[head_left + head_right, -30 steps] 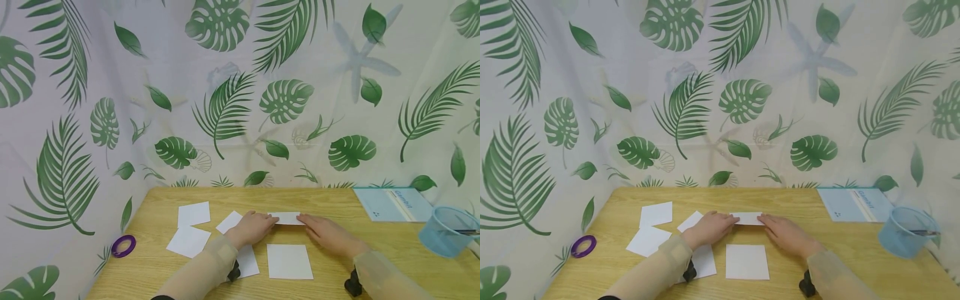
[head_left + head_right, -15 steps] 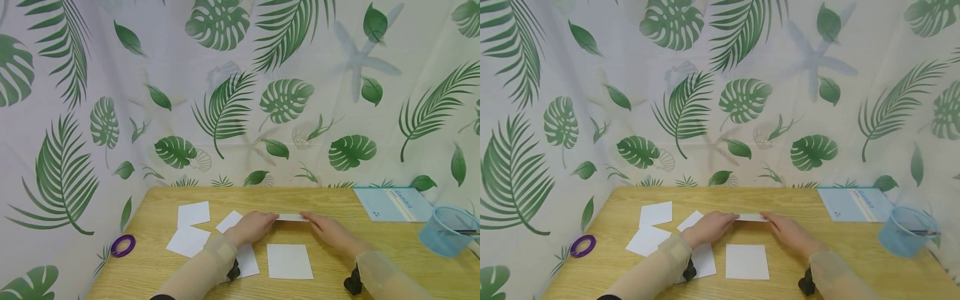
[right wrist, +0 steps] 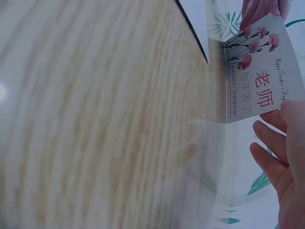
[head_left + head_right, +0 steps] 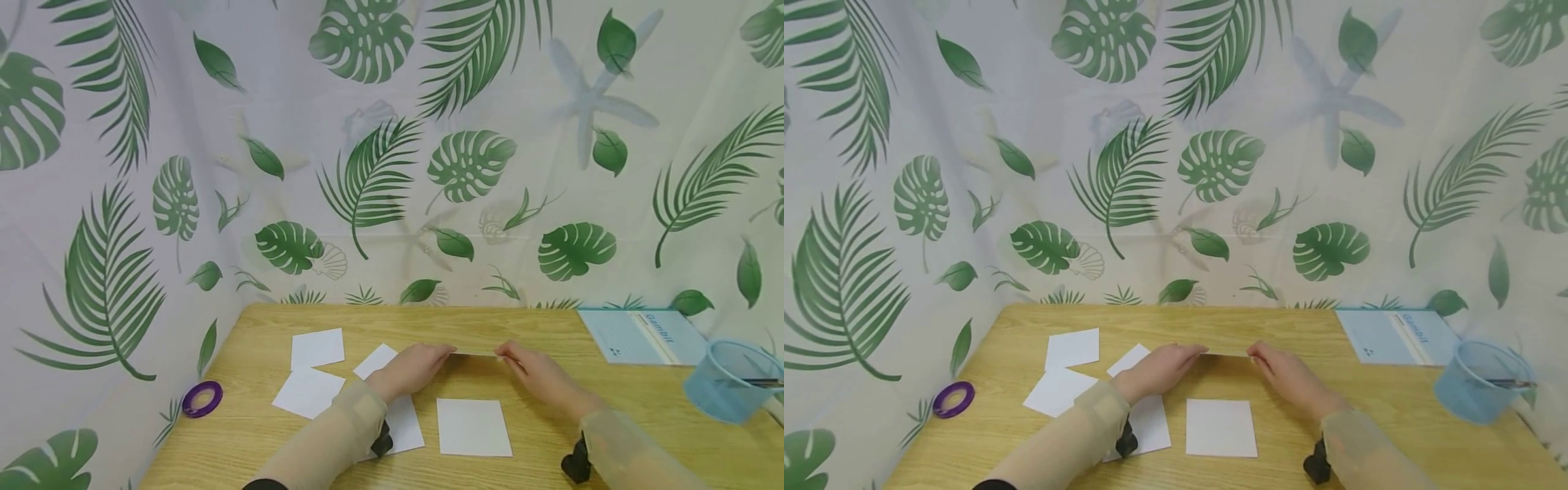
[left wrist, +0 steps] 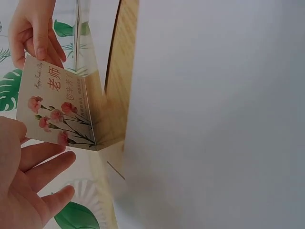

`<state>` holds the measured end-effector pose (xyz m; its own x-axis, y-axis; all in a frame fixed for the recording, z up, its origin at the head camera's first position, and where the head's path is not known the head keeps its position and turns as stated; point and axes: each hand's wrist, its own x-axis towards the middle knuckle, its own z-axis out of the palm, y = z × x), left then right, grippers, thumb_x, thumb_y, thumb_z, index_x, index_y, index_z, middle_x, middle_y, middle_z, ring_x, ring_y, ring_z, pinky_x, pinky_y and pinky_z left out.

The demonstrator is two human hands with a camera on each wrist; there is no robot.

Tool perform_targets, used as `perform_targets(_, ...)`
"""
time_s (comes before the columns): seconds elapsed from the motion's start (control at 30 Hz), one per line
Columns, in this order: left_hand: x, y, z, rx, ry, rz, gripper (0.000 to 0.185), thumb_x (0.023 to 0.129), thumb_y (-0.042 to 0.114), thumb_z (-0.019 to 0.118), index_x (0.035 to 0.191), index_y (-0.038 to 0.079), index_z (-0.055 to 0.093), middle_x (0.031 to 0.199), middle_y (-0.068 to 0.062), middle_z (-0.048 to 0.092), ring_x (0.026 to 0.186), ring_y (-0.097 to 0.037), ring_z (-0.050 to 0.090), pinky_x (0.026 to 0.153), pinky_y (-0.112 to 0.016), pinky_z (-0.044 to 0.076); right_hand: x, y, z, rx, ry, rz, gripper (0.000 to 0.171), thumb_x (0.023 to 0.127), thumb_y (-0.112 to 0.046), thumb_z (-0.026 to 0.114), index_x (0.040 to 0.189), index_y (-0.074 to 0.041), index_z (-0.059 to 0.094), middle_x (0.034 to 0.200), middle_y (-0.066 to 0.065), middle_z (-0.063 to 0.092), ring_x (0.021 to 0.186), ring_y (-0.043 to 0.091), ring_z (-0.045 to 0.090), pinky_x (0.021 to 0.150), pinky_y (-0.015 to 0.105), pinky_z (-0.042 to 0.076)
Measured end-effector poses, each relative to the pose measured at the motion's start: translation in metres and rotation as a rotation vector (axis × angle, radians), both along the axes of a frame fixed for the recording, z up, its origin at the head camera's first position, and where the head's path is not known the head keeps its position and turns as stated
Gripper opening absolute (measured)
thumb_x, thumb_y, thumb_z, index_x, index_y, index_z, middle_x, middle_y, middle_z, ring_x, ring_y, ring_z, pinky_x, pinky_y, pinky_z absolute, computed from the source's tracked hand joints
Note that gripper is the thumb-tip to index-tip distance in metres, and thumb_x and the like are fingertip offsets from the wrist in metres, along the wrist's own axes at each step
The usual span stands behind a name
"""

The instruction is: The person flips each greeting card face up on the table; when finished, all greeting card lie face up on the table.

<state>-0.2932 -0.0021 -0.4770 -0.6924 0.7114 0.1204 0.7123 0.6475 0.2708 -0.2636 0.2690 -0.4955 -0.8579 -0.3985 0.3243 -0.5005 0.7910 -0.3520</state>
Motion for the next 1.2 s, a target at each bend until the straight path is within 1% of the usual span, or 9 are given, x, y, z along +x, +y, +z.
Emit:
perform_targets(0.27,-0.0034,0.0010,-0.0031,0.040,-0.018,0.025,0.034,0.107,0.018,0.040,0.138,0.014,0.055,0.130,-0.001,0.067,0.115,-0.013,0.065,0.097,-0.024,0.053,0.0004,-0.0021,-0.0002,-0.047,-0.027,-0.090,0.011,0.097,-0.005,0.059,0.107,-0.006,0.063,0.098,0.010,0.072,0.085,0.025,0.071,0.074,0.042,0.059)
perform_targets(0.4,-0.0034,0.0027,-0.0013,0.075,-0.048,0.044,0.033,0.107,0.020,0.041,0.136,0.014,0.057,0.127,-0.002,0.068,0.112,-0.012,0.066,0.094,-0.023,0.054,0.0012,-0.0020,0.0003,-0.091,-0.020,-0.112,0.011,0.096,-0.004,0.060,0.107,-0.005,0.063,0.097,0.011,0.073,0.081,0.021,0.070,0.068,0.037,0.058)
perform_targets(0.6,-0.0050,0.0051,0.0006,0.156,-0.098,0.079,0.031,0.107,0.023,0.042,0.131,0.015,0.061,0.118,-0.001,0.071,0.096,-0.005,0.066,0.083,-0.020,0.054,0.0026,-0.0027,0.0020,-0.181,0.007,-0.133,0.010,0.096,-0.002,0.060,0.105,-0.003,0.062,0.096,0.016,0.074,0.084,0.026,0.072,0.067,0.035,0.059)
perform_targets(0.77,-0.0058,0.0050,0.0012,0.221,-0.142,0.098,0.030,0.106,0.023,0.045,0.129,0.014,0.062,0.104,-0.003,0.072,0.069,-0.002,0.053,0.065,-0.017,0.047,0.0035,-0.0041,0.0047,-0.254,-0.048,-0.151,0.010,0.097,-0.001,0.057,0.107,0.001,0.061,0.102,0.024,0.072,0.087,0.030,0.073,0.068,0.037,0.061)
perform_targets(0.87,-0.0061,0.0054,0.0009,0.263,-0.154,0.109,0.029,0.105,0.020,0.049,0.129,0.012,0.062,0.096,-0.004,0.072,0.062,-0.002,0.048,0.057,-0.015,0.043,0.0034,-0.0049,0.0053,-0.284,-0.070,-0.163,0.010,0.098,-0.002,0.056,0.107,0.001,0.060,0.103,0.025,0.071,0.086,0.030,0.074,0.069,0.036,0.061)
perform_targets(0.93,-0.0063,0.0062,0.0008,0.292,-0.162,0.118,0.029,0.104,0.020,0.051,0.129,0.011,0.062,0.097,-0.004,0.073,0.065,0.000,0.053,0.058,-0.014,0.044,0.0035,-0.0054,0.0056,-0.302,-0.075,-0.166,0.010,0.099,-0.002,0.055,0.107,0.001,0.060,0.103,0.025,0.071,0.085,0.030,0.074,0.069,0.034,0.061)
perform_targets(1.0,-0.0067,0.0072,0.0004,0.330,-0.181,0.130,0.030,0.103,0.019,0.054,0.131,0.011,0.062,0.102,-0.004,0.074,0.075,-0.001,0.061,0.064,-0.013,0.048,0.0034,-0.0059,0.0059,-0.317,-0.070,-0.169,0.009,0.098,-0.001,0.056,0.107,0.000,0.060,0.102,0.024,0.072,0.083,0.029,0.074,0.067,0.032,0.061)
perform_targets(1.1,-0.0070,0.0083,0.0007,0.391,-0.217,0.148,0.032,0.101,0.018,0.056,0.132,0.010,0.061,0.108,-0.006,0.074,0.091,-0.010,0.069,0.075,-0.017,0.054,0.0037,-0.0064,0.0065,-0.349,-0.058,-0.168,0.009,0.097,0.000,0.057,0.106,0.001,0.060,0.099,0.025,0.072,0.079,0.028,0.074,0.064,0.031,0.061)
perform_targets(1.2,-0.0071,0.0091,0.0008,0.445,-0.247,0.171,0.033,0.100,0.017,0.058,0.132,0.010,0.060,0.110,-0.008,0.073,0.098,-0.017,0.070,0.081,-0.022,0.057,0.0036,-0.0068,0.0066,-0.392,-0.058,-0.179,0.010,0.097,0.001,0.057,0.107,0.003,0.060,0.096,0.025,0.073,0.076,0.028,0.074,0.062,0.030,0.061)
